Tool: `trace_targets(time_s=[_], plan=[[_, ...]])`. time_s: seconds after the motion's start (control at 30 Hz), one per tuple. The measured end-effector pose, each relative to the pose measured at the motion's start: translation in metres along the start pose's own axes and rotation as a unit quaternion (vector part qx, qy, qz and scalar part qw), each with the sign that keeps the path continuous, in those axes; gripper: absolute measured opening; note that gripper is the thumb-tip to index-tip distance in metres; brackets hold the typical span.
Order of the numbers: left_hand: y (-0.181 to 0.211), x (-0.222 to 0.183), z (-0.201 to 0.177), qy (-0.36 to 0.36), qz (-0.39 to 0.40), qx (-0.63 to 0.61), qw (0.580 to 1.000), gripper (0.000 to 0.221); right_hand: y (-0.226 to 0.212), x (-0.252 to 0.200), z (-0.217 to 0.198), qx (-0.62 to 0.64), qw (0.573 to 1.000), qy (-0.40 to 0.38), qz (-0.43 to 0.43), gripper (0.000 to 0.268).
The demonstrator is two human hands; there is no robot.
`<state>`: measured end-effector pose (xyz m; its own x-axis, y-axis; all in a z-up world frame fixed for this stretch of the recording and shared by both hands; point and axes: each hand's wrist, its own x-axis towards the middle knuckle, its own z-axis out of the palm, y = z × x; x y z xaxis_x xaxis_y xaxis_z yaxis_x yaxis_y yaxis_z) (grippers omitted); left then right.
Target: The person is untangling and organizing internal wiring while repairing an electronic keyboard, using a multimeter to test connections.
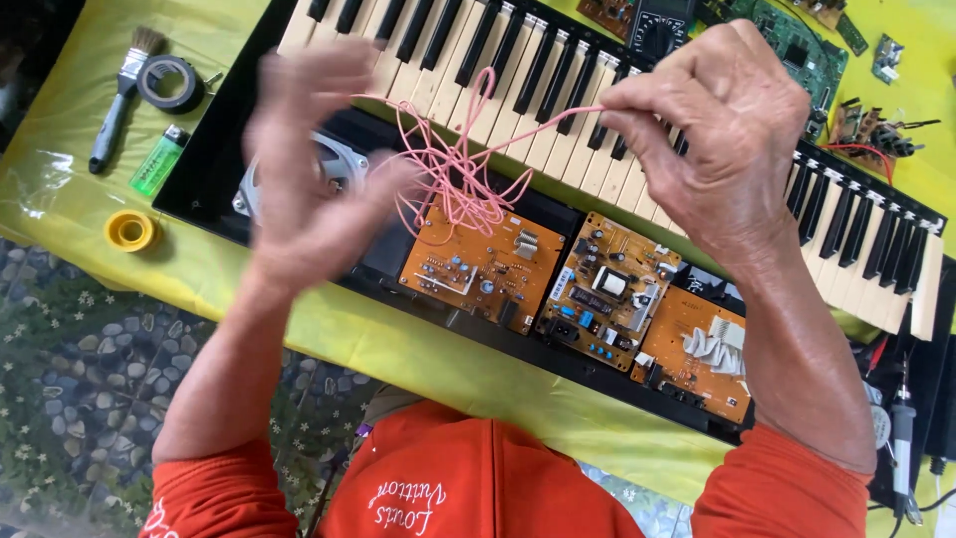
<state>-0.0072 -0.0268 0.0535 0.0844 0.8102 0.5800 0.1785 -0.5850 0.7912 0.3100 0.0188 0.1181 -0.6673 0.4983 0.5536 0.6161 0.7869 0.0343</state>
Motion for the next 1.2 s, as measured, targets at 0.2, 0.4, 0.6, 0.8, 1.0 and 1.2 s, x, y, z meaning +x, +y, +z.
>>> trace_targets(time_s=[0.2,0.4,0.6,0.8,1.0,1.2], plan=[[-0.048,0.012,0.065,-0.131,0.095,0.214,0.963,0.045,-0.011,0.008,-0.028,-0.019,0.998,0.044,-0.044,0.014],[-0.067,0.02,0.059,-0.151,0.134,0.197,0.959,0.013,0.029,-0.044,-0.072,-0.064,0.997,0.029,0.02,0.01],[-0.049,0.026,0.055,-0.168,0.127,0.106,0.972,0.012,0.033,-0.081,-0.094,-0.038,0.995,0.038,0.083,0.005],[-0.051,0.026,0.053,-0.087,0.161,0.136,0.974,0.019,0.023,-0.105,-0.103,-0.115,0.988,0.054,0.084,0.011],[-0.026,0.02,0.039,-0.13,0.213,0.247,0.936,0.01,0.02,-0.159,-0.085,-0.17,0.978,0.067,0.103,0.015],[-0.025,0.001,0.053,-0.196,0.225,0.281,0.912,0.011,-0.008,-0.2,-0.068,-0.171,0.966,0.059,0.184,0.022]])
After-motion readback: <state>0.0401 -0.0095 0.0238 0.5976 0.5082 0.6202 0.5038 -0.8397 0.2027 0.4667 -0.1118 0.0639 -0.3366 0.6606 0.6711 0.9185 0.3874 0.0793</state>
